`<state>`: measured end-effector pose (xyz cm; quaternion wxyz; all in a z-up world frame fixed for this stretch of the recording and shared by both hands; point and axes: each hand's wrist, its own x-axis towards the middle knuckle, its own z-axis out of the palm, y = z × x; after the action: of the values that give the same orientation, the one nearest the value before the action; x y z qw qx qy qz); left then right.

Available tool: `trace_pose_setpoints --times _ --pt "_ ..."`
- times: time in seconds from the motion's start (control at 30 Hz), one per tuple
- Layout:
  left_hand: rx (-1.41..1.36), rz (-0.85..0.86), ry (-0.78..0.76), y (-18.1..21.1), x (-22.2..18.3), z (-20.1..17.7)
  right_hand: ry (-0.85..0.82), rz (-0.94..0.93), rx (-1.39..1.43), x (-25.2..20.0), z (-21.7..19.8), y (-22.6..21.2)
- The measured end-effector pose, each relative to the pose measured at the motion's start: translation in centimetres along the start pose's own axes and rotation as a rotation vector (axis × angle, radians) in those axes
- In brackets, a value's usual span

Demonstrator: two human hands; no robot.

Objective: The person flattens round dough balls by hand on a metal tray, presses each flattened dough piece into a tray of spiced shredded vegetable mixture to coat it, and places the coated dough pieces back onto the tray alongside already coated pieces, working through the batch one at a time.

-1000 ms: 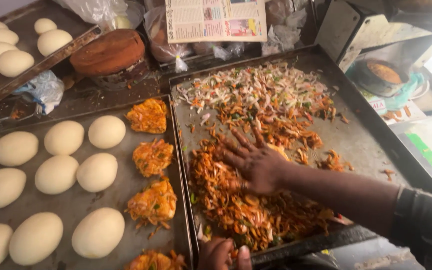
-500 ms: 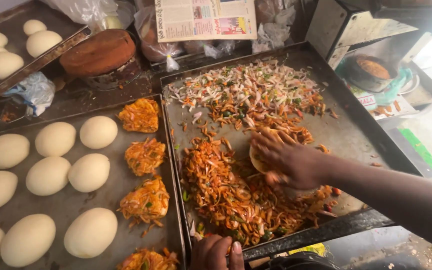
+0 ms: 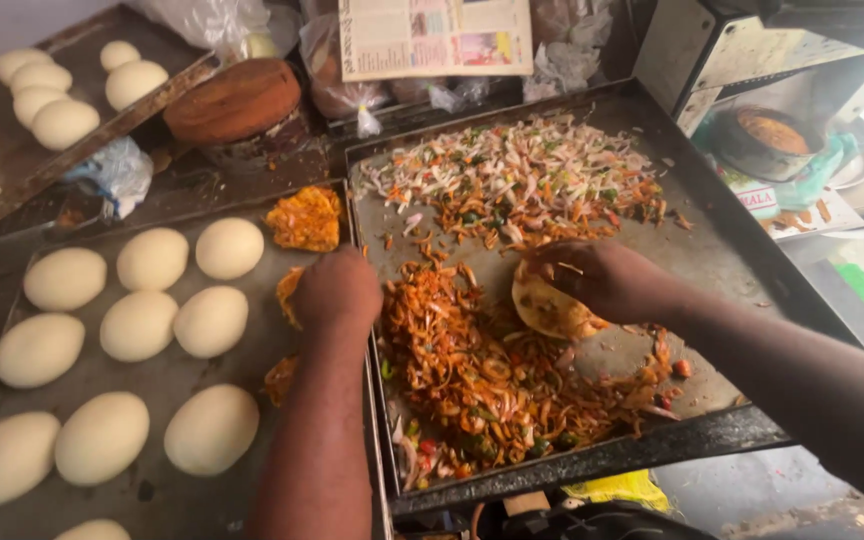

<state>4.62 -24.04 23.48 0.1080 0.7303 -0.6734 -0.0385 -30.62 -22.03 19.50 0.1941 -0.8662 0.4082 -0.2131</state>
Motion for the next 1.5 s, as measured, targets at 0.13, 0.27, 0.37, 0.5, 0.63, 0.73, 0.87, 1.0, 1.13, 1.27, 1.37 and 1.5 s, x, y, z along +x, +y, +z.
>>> trace_pose_setpoints --times 0.13,0.27,0.37,0.5,0.63,0.73,0.87,1.0,1.13,1.27,1.37,1.5 --pt "0.009 -0.097 -0.126 0.1 1.4 2.7 -0.108 0.491 -0.19 0.2 -0.8 -2.2" --pt "0.021 -0.085 -0.055 0.4 0.9 2.8 -0.445 0.115 -0.561 0.5 1.4 -1.9" --pt "0.06 -0.068 -0.11 0.9 0.9 2.2 -0.548 0.193 -0.615 2.1 1.2 -3.8" --pt "0.062 -0.039 -0.06 -0.1 0.8 3.6 -0.524 0.235 -0.396 1.9 0.7 -1.7" --pt "0.033 -0.015 -0.026 0.2 1.2 2.8 0.02 0.213 0.407 0.8 -1.0 0.3" --pt "0.02 -0.044 -0.093 0.6 0.6 2.6 -0.08 0.362 -0.139 0.3 -1.6 -1.1" --pt "-0.009 -0.124 -0.113 1.0 0.7 1.5 -0.127 0.719 -0.157 1.8 -1.8 -3.0" --pt "-0.06 -0.138 -0.13 1.3 0.3 0.9 -0.036 0.573 -0.066 0.4 0.2 0.1" --pt "-0.085 -0.152 -0.126 1.1 -0.2 0.8 0.096 0.838 0.312 -1.6 -7.8 -6.1" --pt "-0.105 -0.15 -0.131 1.3 -0.5 0.2 0.296 0.88 0.047 -2.6 -10.3 -3.2" --pt "-0.097 -0.124 -0.116 0.8 -0.2 0.9 0.016 0.737 -0.491 -1.0 -6.4 2.0" --pt "-0.071 -0.108 -0.118 0.8 0.3 1.1 -0.069 0.677 -0.358 1.8 3.8 1.9"
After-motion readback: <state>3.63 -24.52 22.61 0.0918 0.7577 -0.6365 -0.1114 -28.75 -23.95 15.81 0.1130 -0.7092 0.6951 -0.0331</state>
